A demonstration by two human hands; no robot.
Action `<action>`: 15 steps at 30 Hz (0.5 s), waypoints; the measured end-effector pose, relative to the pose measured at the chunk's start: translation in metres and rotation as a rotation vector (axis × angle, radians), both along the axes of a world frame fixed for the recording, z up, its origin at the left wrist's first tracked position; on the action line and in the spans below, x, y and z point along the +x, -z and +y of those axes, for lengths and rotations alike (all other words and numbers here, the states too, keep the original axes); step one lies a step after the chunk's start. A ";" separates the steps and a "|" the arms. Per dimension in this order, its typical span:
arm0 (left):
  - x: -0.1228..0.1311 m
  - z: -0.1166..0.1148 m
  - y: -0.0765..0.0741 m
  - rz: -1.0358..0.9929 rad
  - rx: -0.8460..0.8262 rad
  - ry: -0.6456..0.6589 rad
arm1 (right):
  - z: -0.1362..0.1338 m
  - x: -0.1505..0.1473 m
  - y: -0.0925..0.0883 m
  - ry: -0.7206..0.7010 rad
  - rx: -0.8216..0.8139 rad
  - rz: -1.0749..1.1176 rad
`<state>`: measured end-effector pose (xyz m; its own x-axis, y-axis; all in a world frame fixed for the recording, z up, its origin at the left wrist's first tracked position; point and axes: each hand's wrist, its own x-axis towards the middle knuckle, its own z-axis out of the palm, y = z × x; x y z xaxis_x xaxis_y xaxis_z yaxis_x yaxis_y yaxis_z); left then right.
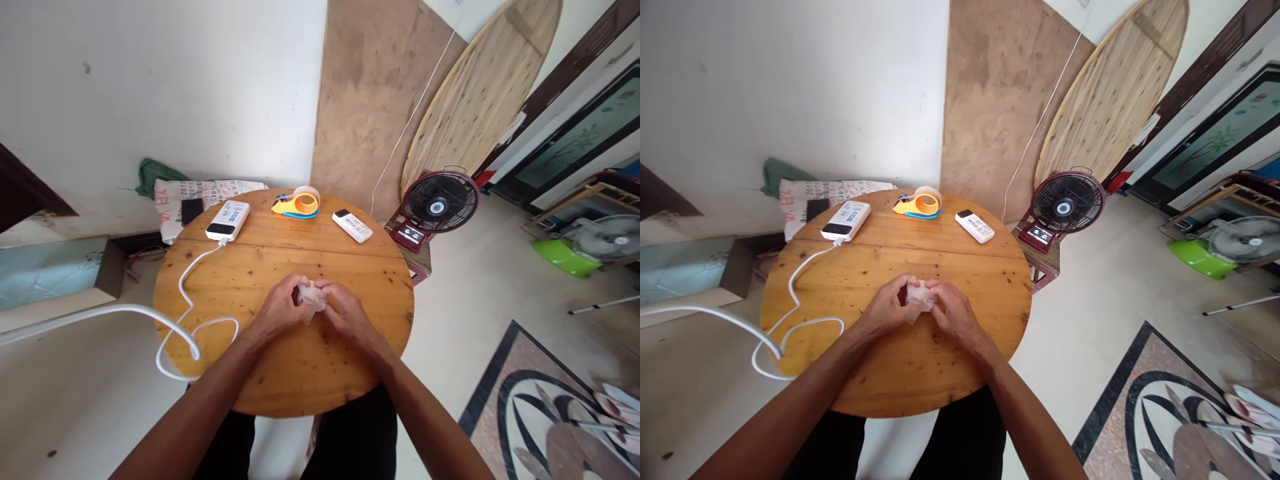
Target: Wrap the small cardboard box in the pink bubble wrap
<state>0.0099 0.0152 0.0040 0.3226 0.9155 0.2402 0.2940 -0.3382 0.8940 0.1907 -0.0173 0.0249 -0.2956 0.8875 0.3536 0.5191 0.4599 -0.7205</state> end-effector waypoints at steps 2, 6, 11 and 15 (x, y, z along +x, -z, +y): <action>0.000 0.000 -0.004 -0.038 -0.117 -0.005 | 0.004 0.000 -0.008 0.013 -0.173 0.137; -0.003 0.004 -0.004 -0.145 -0.292 -0.002 | 0.012 -0.001 -0.009 -0.066 -0.434 0.411; -0.005 0.006 -0.004 -0.207 -0.397 -0.024 | 0.013 -0.006 0.006 -0.119 -0.483 0.525; -0.008 0.001 -0.011 -0.112 -0.269 -0.017 | 0.012 -0.008 0.012 -0.063 -0.528 0.621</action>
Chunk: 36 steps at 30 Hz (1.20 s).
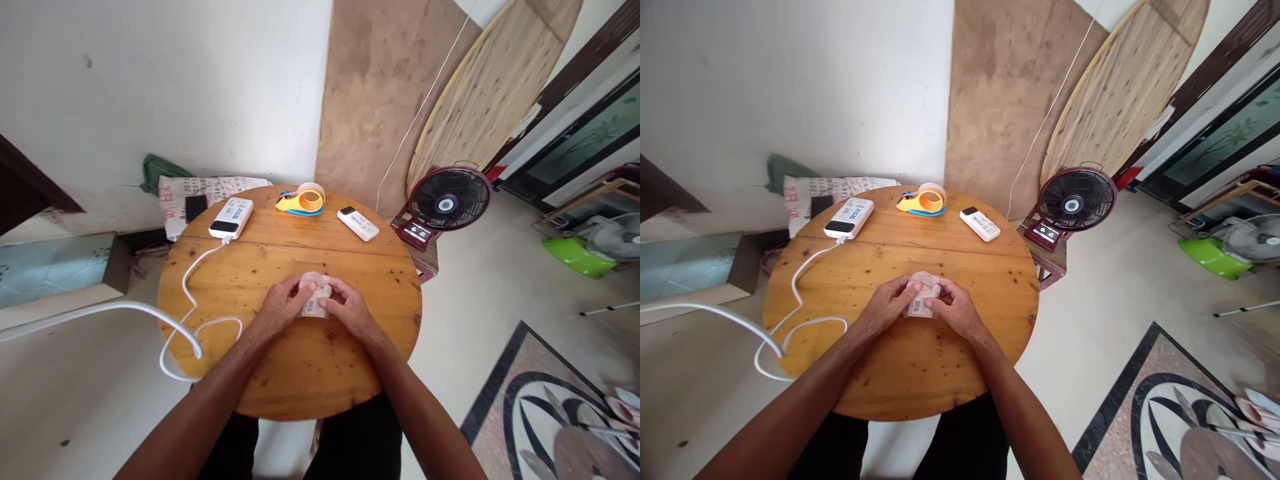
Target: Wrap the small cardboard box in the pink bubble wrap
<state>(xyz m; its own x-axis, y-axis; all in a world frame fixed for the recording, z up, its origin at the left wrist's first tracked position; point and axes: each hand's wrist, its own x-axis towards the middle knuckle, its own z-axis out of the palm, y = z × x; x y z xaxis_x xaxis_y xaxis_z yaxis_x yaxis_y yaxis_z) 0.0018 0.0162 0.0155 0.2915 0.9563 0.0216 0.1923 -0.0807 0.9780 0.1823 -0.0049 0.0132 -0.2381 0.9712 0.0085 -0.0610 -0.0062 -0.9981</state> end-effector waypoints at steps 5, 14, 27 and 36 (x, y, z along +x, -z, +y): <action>-0.001 0.001 -0.004 -0.034 -0.061 0.107 | -0.001 0.005 0.001 0.046 -0.080 0.070; 0.005 -0.001 -0.004 -0.350 -0.282 0.238 | -0.008 0.002 0.000 0.065 -0.032 0.062; 0.002 0.000 -0.001 -0.406 -0.316 0.280 | -0.007 0.004 0.016 0.139 0.206 -0.193; 0.002 -0.002 -0.008 -0.331 -0.311 0.212 | -0.011 0.001 0.014 0.146 0.243 -0.193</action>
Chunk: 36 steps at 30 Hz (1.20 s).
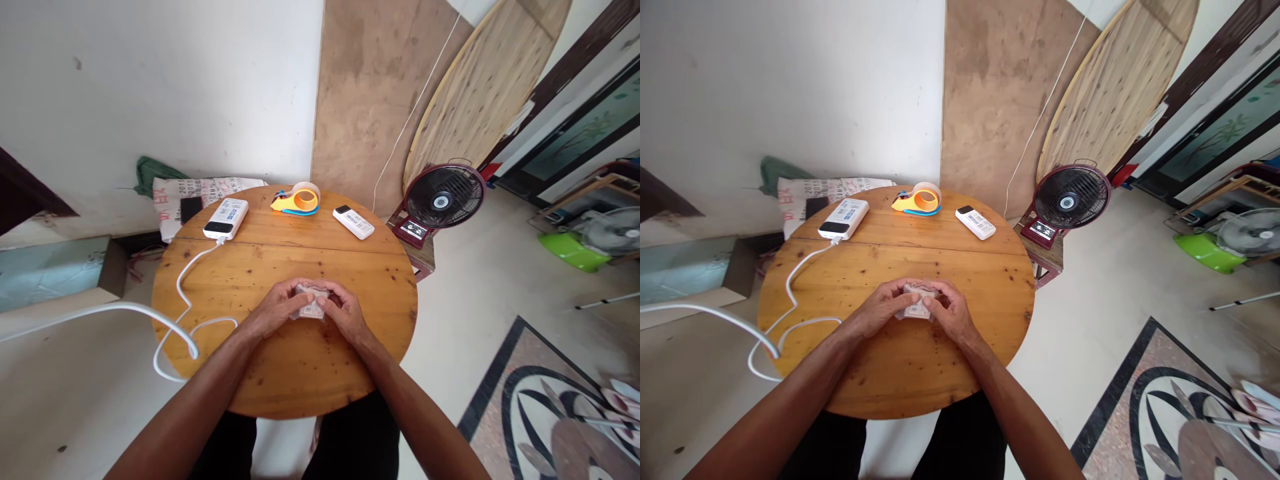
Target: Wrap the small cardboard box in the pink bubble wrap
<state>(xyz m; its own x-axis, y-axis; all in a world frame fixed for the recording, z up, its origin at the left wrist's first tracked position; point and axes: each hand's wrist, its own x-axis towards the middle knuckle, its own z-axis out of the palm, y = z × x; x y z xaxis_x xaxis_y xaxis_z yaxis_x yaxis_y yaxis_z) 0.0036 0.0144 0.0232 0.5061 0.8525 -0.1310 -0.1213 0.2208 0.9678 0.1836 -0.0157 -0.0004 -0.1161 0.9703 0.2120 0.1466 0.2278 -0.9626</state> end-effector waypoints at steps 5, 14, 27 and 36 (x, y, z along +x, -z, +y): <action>0.000 -0.002 -0.004 0.064 0.043 -0.010 | -0.002 -0.001 -0.005 0.044 0.120 -0.101; 0.001 -0.001 0.000 0.068 0.123 0.004 | -0.005 -0.002 -0.007 0.054 0.246 -0.215; -0.002 0.001 -0.001 0.096 0.154 0.040 | -0.007 -0.003 -0.007 0.092 0.361 -0.304; -0.003 0.001 -0.001 0.002 -0.018 0.019 | -0.010 0.001 -0.005 0.115 0.457 -0.580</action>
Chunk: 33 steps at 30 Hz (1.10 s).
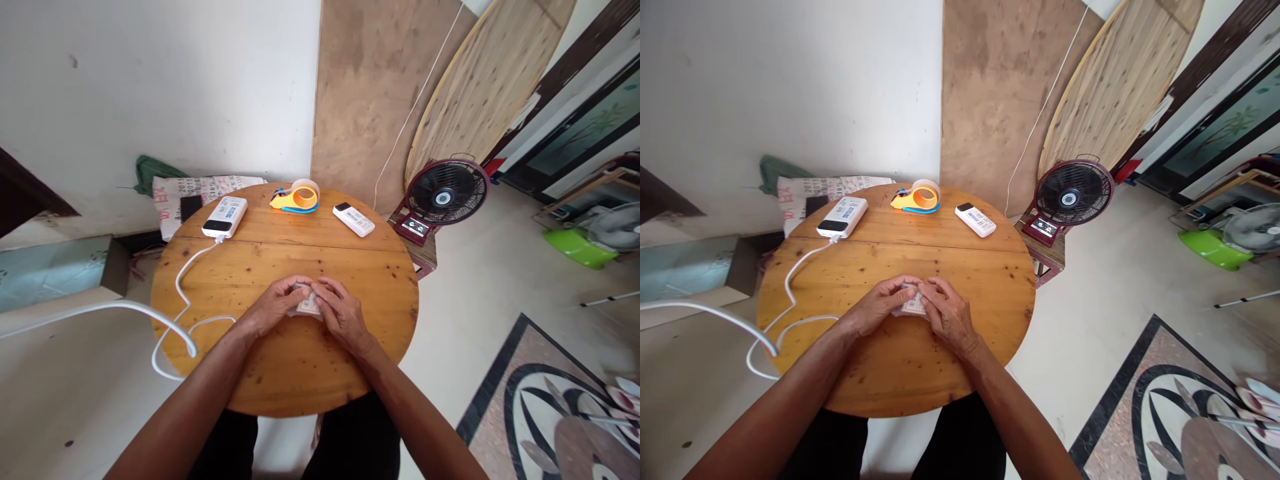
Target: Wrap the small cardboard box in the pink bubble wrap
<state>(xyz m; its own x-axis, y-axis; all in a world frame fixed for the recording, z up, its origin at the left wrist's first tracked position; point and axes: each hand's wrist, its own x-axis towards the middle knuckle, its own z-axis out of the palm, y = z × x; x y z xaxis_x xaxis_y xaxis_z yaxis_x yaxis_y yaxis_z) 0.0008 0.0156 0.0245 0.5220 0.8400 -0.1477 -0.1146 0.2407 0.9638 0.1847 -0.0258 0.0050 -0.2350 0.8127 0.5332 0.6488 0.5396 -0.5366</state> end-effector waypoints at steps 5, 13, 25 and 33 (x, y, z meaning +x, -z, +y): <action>-0.002 0.002 0.002 -0.036 -0.072 -0.005 | -0.003 0.001 -0.003 -0.023 0.046 -0.068; -0.007 0.004 0.006 -0.072 -0.127 -0.002 | -0.005 0.004 -0.004 -0.043 0.030 -0.196; -0.006 0.003 0.004 -0.079 -0.142 -0.035 | -0.005 0.001 -0.007 -0.041 -0.011 -0.274; -0.005 0.003 0.003 -0.105 -0.107 -0.100 | -0.003 0.003 -0.006 0.003 -0.048 0.096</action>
<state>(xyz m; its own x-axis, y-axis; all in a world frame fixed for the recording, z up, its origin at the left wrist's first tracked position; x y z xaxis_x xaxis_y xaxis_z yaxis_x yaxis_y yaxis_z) -0.0039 0.0183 0.0214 0.4537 0.8711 -0.1879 -0.2418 0.3233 0.9149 0.1873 -0.0293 0.0110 -0.1825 0.8382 0.5139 0.5944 0.5104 -0.6215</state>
